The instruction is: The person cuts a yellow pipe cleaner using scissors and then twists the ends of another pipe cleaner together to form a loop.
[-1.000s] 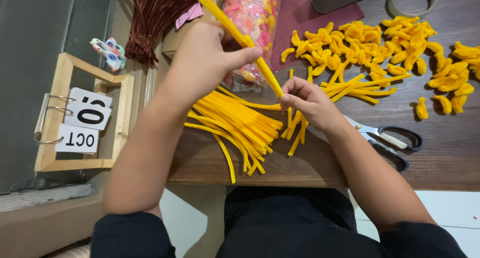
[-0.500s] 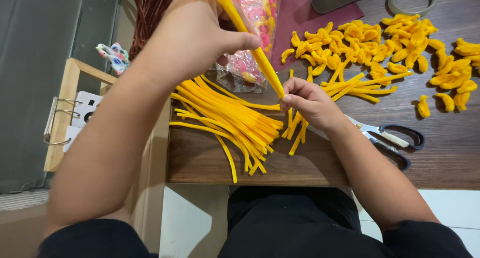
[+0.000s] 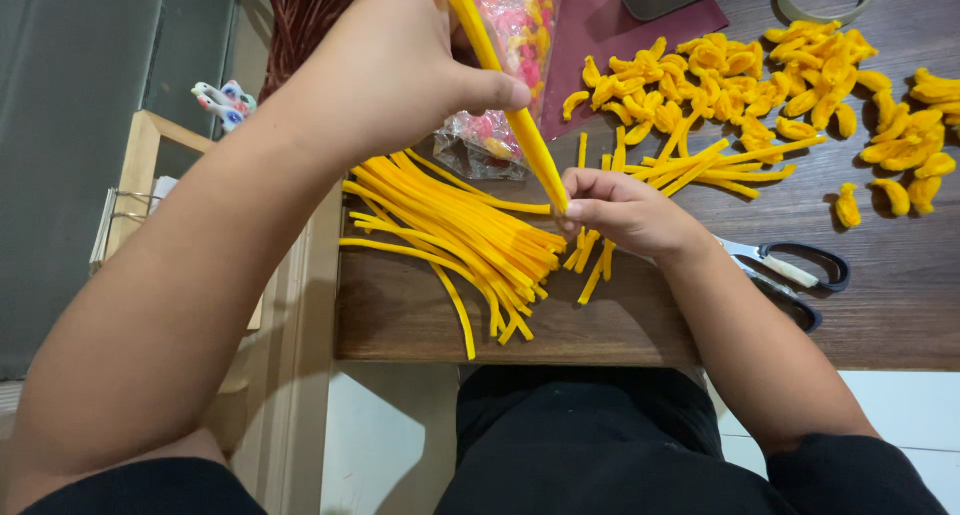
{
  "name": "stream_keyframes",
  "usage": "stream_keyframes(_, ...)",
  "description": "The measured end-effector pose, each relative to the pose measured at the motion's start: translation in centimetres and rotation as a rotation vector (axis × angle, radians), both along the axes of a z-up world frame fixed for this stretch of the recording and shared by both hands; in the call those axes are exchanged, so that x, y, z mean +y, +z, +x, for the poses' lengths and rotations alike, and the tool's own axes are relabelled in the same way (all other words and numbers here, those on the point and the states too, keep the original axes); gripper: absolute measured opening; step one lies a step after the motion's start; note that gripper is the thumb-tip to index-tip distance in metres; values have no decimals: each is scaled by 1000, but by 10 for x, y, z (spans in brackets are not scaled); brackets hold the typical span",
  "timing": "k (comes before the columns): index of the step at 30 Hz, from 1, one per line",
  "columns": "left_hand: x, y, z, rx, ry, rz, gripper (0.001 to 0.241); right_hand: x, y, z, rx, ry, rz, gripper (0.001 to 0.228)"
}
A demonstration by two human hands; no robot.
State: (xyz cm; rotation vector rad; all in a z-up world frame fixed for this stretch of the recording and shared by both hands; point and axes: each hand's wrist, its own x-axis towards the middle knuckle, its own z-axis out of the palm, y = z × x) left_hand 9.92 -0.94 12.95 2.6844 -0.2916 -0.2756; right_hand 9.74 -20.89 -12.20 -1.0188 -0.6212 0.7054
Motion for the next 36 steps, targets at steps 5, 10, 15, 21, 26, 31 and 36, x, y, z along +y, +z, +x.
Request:
stream_keyframes(5, 2, -15, 0, 23, 45, 32, 32, -10, 28, 0, -127, -8, -210, 20)
stream_keyframes(10, -10, -32, -5, 79, 35, 152, 41, -7, 72, -23, -251, -281, -396, 42)
stream_keyframes(15, -26, -47, -12, 189, -51, -52, 33, 15, 85, -60, -276, -370, -124, 47)
stream_keyframes(21, -33, -62, -15, 164, -28, 58, 36, 18, 66, -80, -43, -457, -82, 28)
stream_keyframes(26, -33, -67, -21, 160, -127, -31, 24, 19, 63, -87, 50, -393, 76, 28)
stream_keyframes(31, -27, -57, -42, 282, -108, -235, 28, 14, 74, -95, 19, -430, 123, 26)
stream_keyframes(36, -25, -90, -71, 254, -14, -879, 16, 13, 73, -100, 34, -442, 165, 25)
